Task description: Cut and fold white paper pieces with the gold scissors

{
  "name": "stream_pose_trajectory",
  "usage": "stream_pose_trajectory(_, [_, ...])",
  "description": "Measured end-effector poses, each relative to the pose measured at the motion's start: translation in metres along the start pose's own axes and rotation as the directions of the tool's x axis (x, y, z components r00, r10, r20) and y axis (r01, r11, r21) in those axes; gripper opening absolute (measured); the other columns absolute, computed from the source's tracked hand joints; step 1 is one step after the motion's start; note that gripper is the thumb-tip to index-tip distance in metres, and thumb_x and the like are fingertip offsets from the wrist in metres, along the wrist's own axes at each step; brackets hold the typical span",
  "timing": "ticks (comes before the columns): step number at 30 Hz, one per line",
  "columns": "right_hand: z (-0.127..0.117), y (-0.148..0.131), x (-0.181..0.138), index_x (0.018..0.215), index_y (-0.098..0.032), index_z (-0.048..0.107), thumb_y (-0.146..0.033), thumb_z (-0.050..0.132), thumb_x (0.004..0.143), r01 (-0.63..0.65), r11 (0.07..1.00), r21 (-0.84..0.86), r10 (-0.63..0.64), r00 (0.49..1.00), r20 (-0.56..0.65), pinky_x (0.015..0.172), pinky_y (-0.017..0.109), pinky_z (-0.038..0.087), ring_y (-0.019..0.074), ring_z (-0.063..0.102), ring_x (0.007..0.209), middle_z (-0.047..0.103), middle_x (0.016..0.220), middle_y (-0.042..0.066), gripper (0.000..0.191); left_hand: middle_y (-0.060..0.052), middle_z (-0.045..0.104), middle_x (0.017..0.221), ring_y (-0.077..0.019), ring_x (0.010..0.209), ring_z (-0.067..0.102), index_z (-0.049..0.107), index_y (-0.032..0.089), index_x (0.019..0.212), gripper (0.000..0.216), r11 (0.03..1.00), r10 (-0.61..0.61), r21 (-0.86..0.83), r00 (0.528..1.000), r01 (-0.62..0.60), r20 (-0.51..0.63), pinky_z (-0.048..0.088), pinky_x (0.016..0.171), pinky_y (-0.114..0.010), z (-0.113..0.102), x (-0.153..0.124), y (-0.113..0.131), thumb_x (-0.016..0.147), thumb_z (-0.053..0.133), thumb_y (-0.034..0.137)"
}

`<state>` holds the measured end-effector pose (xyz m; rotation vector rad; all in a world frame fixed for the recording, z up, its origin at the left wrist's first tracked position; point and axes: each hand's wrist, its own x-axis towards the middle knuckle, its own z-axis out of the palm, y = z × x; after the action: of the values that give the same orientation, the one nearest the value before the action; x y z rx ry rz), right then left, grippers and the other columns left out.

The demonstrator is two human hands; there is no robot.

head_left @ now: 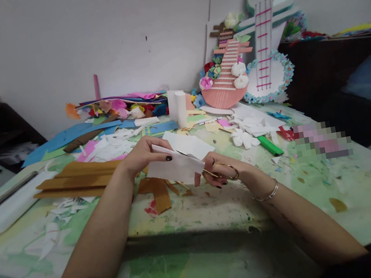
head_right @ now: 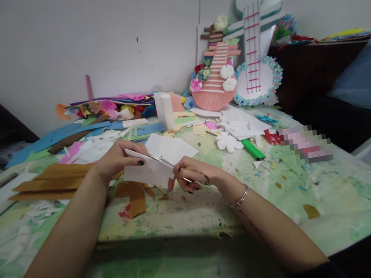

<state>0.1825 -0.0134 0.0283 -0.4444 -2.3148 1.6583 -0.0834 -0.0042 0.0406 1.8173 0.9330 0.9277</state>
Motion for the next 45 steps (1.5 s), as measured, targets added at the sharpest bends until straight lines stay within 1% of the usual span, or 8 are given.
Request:
stream_pose_trajectory(8, [0.000, 0.004, 0.000, 0.087, -0.005, 0.065, -0.057, 0.034, 0.088, -0.033, 0.999, -0.016, 0.033, 0.999, 0.028, 0.036, 0.017, 0.031, 0.0038, 0.034, 0.032, 0.050, 0.043, -0.002, 0.061, -0.004, 0.067, 0.073, -0.0149, 0.069, 0.058, 0.073, 0.015, 0.073, 0.020, 0.997, -0.003, 0.071, 0.997, -0.002, 0.071, 0.044, 0.061, -0.023, 0.005, 0.004, -0.003, 0.061, 0.077, 0.030])
stream_pose_trajectory(16, [-0.001, 0.010, 0.001, 0.089, -0.005, 0.064, -0.057, 0.037, 0.088, -0.071, 0.997, 0.035, 0.069, 0.997, 0.037, 0.036, 0.017, 0.032, 0.0037, 0.035, 0.031, 0.051, 0.044, -0.003, 0.059, -0.004, 0.066, 0.073, -0.0144, 0.067, 0.058, 0.071, 0.012, 0.072, 0.023, 0.997, -0.033, 0.078, 0.993, 0.025, 0.111, 0.044, 0.059, -0.022, 0.012, 0.004, 0.001, 0.061, 0.077, 0.032])
stream_pose_trajectory(21, [-0.002, 0.014, 0.001, 0.089, -0.005, 0.065, -0.060, 0.037, 0.088, -0.076, 0.995, 0.068, 0.073, 0.996, 0.042, 0.034, 0.016, 0.031, 0.0035, 0.034, 0.030, 0.050, 0.043, -0.003, 0.062, -0.005, 0.065, 0.073, -0.0141, 0.068, 0.056, 0.070, 0.012, 0.072, 0.022, 0.996, -0.019, 0.091, 0.991, 0.007, 0.132, 0.044, 0.060, -0.022, 0.013, 0.005, 0.002, 0.062, 0.076, 0.032])
stream_pose_trajectory(27, [-0.003, 0.015, 0.001, 0.086, -0.004, 0.066, -0.067, 0.041, 0.082, -0.083, 0.992, 0.091, 0.080, 0.996, 0.037, 0.031, 0.016, 0.028, 0.0033, 0.033, 0.028, 0.049, 0.041, -0.003, 0.068, -0.004, 0.065, 0.072, -0.0137, 0.067, 0.056, 0.070, 0.012, 0.072, 0.022, 0.995, -0.021, 0.102, 0.993, 0.008, 0.120, 0.043, 0.059, -0.021, 0.012, 0.005, 0.002, 0.062, 0.076, 0.031])
stream_pose_trajectory(33, [-0.002, 0.013, 0.001, 0.084, -0.005, 0.065, -0.067, 0.043, 0.081, -0.092, 0.992, 0.088, 0.092, 0.996, 0.010, 0.030, 0.015, 0.025, 0.0026, 0.031, 0.028, 0.049, 0.041, -0.003, 0.066, -0.004, 0.066, 0.072, -0.0140, 0.067, 0.057, 0.071, 0.012, 0.073, 0.023, 0.993, 0.004, 0.120, 0.993, -0.018, 0.117, 0.042, 0.058, -0.022, 0.011, 0.005, 0.002, 0.063, 0.075, 0.033])
stream_pose_trajectory(36, [-0.002, 0.012, 0.001, 0.083, -0.005, 0.065, -0.068, 0.044, 0.080, -0.081, 0.993, 0.081, 0.082, 0.997, 0.001, 0.029, 0.015, 0.025, 0.0028, 0.031, 0.027, 0.049, 0.040, -0.003, 0.066, -0.004, 0.066, 0.073, -0.0141, 0.067, 0.057, 0.071, 0.013, 0.073, 0.023, 0.993, -0.010, 0.117, 0.996, -0.001, 0.088, 0.043, 0.058, -0.022, 0.010, 0.004, 0.002, 0.062, 0.076, 0.033])
stream_pose_trajectory(40, [-0.003, 0.012, 0.001, 0.082, -0.005, 0.064, -0.064, 0.044, 0.081, -0.094, 0.992, 0.080, 0.096, 0.995, -0.019, 0.028, 0.015, 0.024, 0.0036, 0.032, 0.027, 0.048, 0.039, -0.003, 0.062, -0.003, 0.064, 0.070, -0.0135, 0.063, 0.056, 0.069, 0.013, 0.071, 0.024, 0.997, -0.049, 0.060, 0.997, 0.045, 0.063, 0.042, 0.056, -0.022, 0.011, 0.002, 0.002, 0.061, 0.077, 0.034])
stream_pose_trajectory(45, [-0.003, 0.011, -0.001, 0.081, -0.007, 0.063, -0.052, 0.042, 0.086, -0.092, 0.993, 0.070, 0.094, 0.995, -0.029, 0.029, 0.015, 0.023, 0.0033, 0.030, 0.028, 0.046, 0.039, -0.005, 0.051, -0.001, 0.059, 0.065, -0.0109, 0.057, 0.052, 0.067, 0.012, 0.070, 0.025, 0.996, -0.066, -0.054, 0.997, 0.069, 0.043, 0.038, 0.050, -0.020, 0.012, 0.001, 0.003, 0.066, 0.073, 0.036])
